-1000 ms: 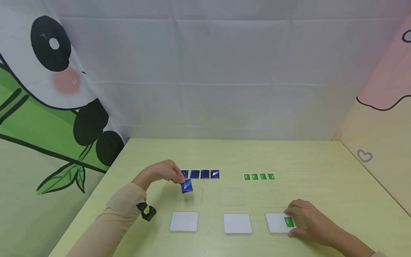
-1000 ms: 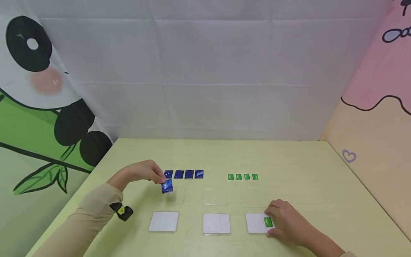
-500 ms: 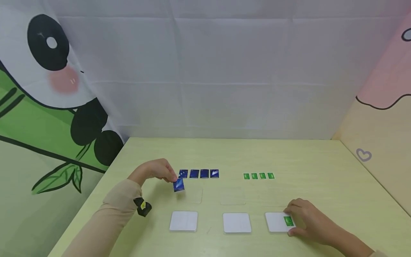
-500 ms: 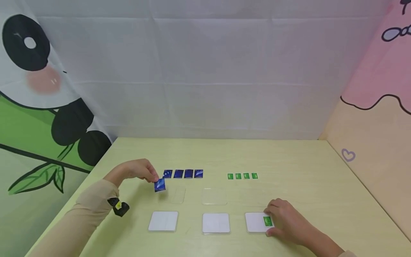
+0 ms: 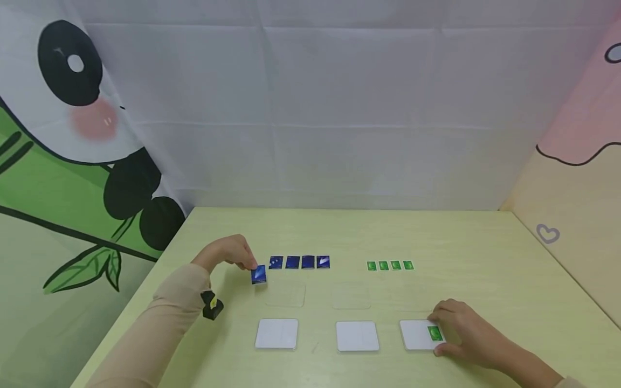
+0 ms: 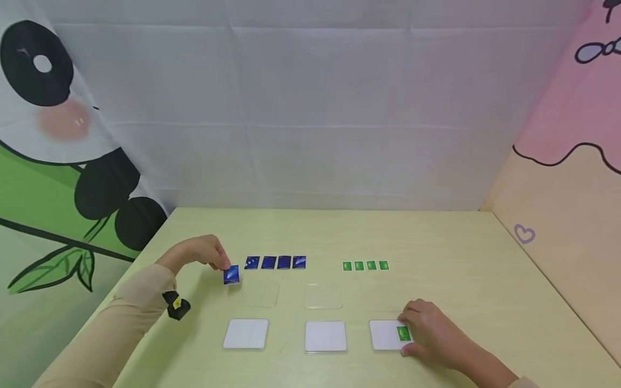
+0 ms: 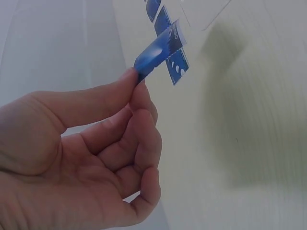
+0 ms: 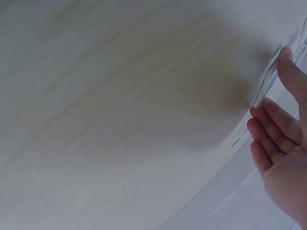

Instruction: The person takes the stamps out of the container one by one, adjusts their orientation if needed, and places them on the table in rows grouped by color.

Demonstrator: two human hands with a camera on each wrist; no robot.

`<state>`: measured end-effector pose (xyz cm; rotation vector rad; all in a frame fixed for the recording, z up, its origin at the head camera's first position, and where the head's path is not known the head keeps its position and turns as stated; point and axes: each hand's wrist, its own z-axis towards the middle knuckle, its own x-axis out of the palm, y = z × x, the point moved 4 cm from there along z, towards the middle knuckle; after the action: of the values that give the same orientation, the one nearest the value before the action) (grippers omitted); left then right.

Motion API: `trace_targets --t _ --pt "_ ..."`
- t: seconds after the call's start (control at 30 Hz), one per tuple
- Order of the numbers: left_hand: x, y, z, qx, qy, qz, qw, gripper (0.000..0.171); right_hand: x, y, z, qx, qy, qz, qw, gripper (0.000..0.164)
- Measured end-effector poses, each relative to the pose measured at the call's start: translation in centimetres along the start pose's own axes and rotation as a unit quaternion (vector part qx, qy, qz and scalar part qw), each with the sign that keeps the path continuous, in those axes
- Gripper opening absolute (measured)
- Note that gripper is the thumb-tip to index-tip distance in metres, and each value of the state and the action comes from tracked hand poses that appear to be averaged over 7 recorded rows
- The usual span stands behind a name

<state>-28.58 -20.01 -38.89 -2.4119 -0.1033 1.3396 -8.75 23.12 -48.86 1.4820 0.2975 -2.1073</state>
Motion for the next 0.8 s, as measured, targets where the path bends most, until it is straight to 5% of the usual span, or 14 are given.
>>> trace_targets --t 0.47,0.8 --pt "-0.2 0.3 0.7 -0.003 -0.008 0.014 0.9999 0.013 -0.1 0.0 -0.1 0.001 -0.006 -0.007 1.0 0.047" --pt "-0.3 1.2 2.4 -0.004 0.013 0.014 0.9998 0.011 -0.1 0.0 0.0 0.005 0.002 -0.003 1.0 0.047"
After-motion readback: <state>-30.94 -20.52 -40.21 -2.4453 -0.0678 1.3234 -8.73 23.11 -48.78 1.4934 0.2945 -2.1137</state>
